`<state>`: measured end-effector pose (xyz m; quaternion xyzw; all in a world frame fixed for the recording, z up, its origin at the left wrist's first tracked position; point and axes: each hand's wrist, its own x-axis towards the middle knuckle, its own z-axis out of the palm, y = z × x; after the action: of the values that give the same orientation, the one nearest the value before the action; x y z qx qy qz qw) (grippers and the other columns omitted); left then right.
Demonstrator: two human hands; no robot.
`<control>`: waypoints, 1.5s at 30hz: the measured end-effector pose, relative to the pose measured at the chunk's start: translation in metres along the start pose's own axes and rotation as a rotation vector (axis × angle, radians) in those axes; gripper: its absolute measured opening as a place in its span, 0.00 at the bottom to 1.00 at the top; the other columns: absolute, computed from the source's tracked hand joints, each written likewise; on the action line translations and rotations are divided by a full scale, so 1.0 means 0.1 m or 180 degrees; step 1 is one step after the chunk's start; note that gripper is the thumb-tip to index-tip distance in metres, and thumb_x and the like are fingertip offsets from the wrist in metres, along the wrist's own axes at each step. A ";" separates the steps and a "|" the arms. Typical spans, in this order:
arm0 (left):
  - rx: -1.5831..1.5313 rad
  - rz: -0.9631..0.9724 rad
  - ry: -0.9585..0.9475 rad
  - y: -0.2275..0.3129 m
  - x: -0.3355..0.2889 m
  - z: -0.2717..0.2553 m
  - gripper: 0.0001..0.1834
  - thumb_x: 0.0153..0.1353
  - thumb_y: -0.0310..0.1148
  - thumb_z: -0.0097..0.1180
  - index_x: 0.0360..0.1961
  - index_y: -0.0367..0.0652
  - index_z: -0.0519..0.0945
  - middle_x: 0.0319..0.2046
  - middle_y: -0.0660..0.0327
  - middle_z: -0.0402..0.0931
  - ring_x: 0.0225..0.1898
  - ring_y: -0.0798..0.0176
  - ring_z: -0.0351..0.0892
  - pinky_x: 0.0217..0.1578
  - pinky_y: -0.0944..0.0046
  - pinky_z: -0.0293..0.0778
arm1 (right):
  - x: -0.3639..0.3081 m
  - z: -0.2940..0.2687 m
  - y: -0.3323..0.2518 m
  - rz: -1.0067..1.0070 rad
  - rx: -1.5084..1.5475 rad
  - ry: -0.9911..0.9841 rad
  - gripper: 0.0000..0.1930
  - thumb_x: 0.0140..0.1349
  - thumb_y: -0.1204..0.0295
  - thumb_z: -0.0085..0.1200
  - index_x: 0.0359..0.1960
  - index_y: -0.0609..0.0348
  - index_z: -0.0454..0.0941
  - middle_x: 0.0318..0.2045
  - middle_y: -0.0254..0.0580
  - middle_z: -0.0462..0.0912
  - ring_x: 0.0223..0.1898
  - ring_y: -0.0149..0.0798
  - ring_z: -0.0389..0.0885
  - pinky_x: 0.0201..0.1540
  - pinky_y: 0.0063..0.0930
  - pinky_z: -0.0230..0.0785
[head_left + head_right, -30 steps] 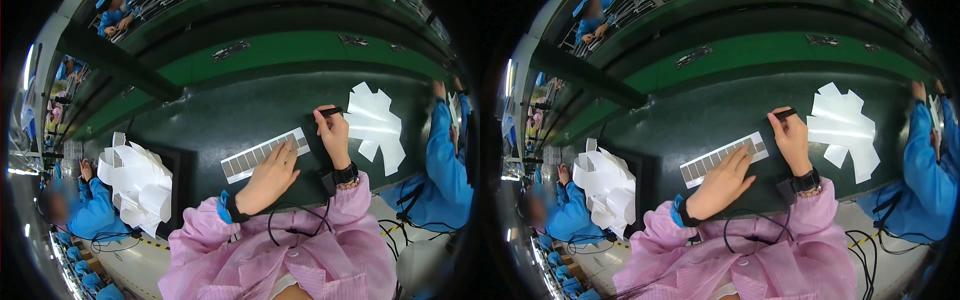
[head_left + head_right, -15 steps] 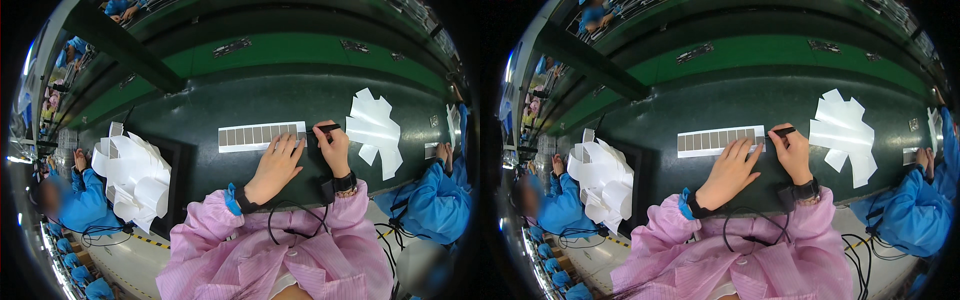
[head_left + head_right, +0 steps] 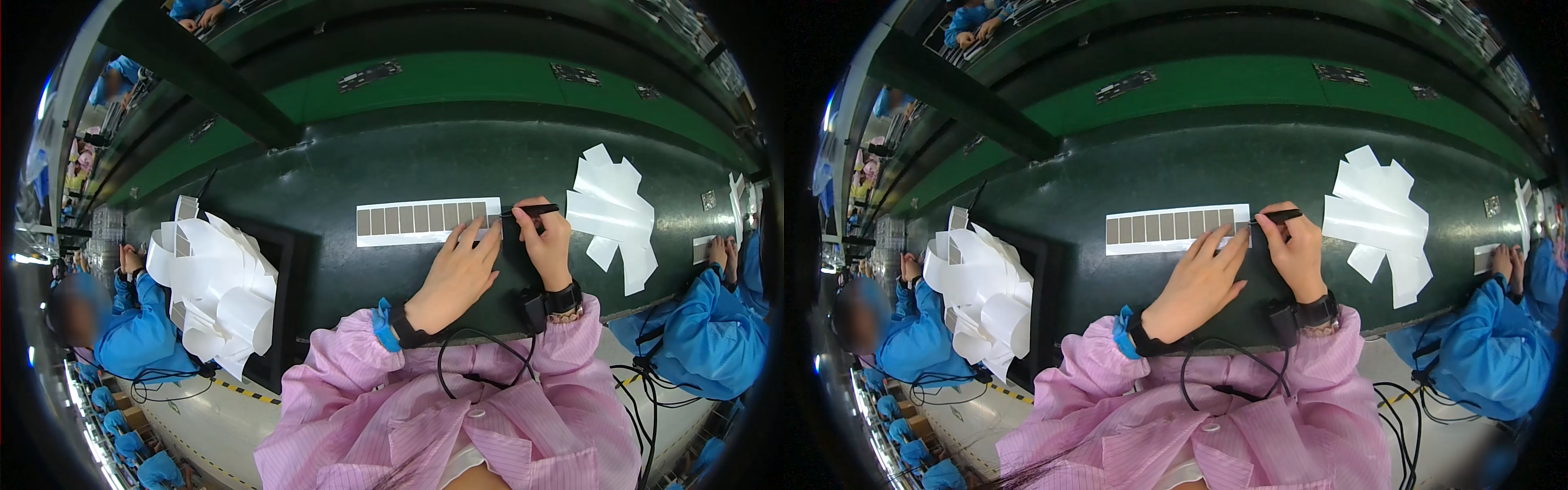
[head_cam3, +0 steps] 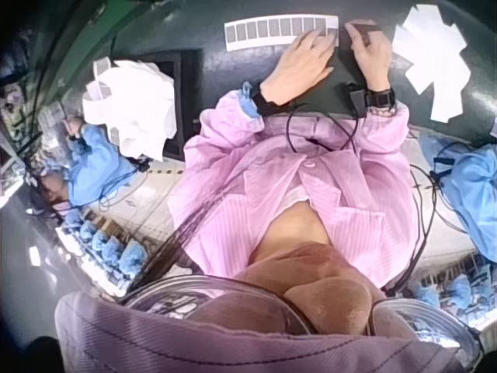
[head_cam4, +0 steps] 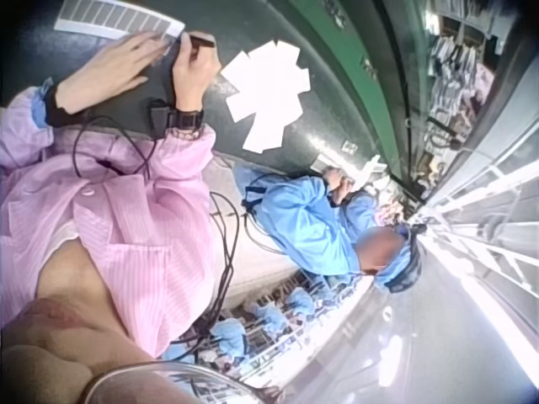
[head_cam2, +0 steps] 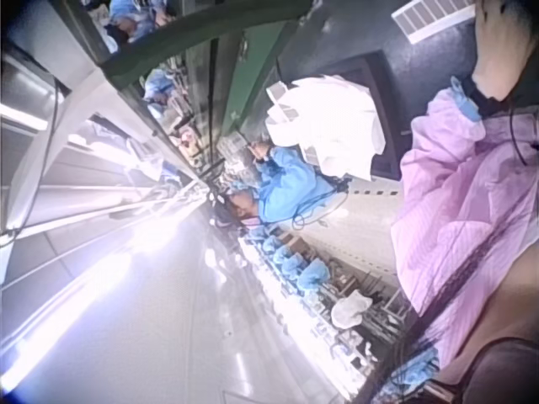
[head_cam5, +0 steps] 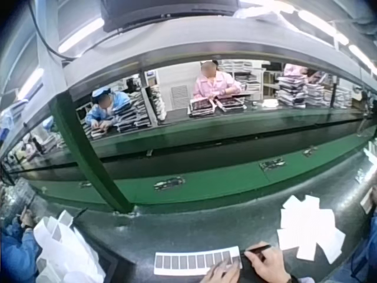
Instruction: The worker attaches small labels or components to printed circuit boards at an industrial assembly line.
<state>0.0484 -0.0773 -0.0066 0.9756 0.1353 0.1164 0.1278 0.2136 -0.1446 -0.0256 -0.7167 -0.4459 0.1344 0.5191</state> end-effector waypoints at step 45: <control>-0.0186 -0.0363 0.0447 -1.16 2.76 0.01 0.20 0.57 0.39 0.58 0.48 0.43 0.77 0.50 0.54 0.76 0.49 0.52 0.76 0.48 0.57 0.72 | -0.03 -0.26 0.19 0.0450 0.1491 0.1806 0.05 0.66 0.74 0.53 0.36 0.64 0.75 0.29 0.32 0.77 0.31 0.22 0.72 0.33 0.16 0.64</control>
<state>0.2797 0.1115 0.0130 0.9516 0.1958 0.1810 0.1527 0.2383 -0.1643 -0.0319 -0.6162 -0.1909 0.0644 0.7614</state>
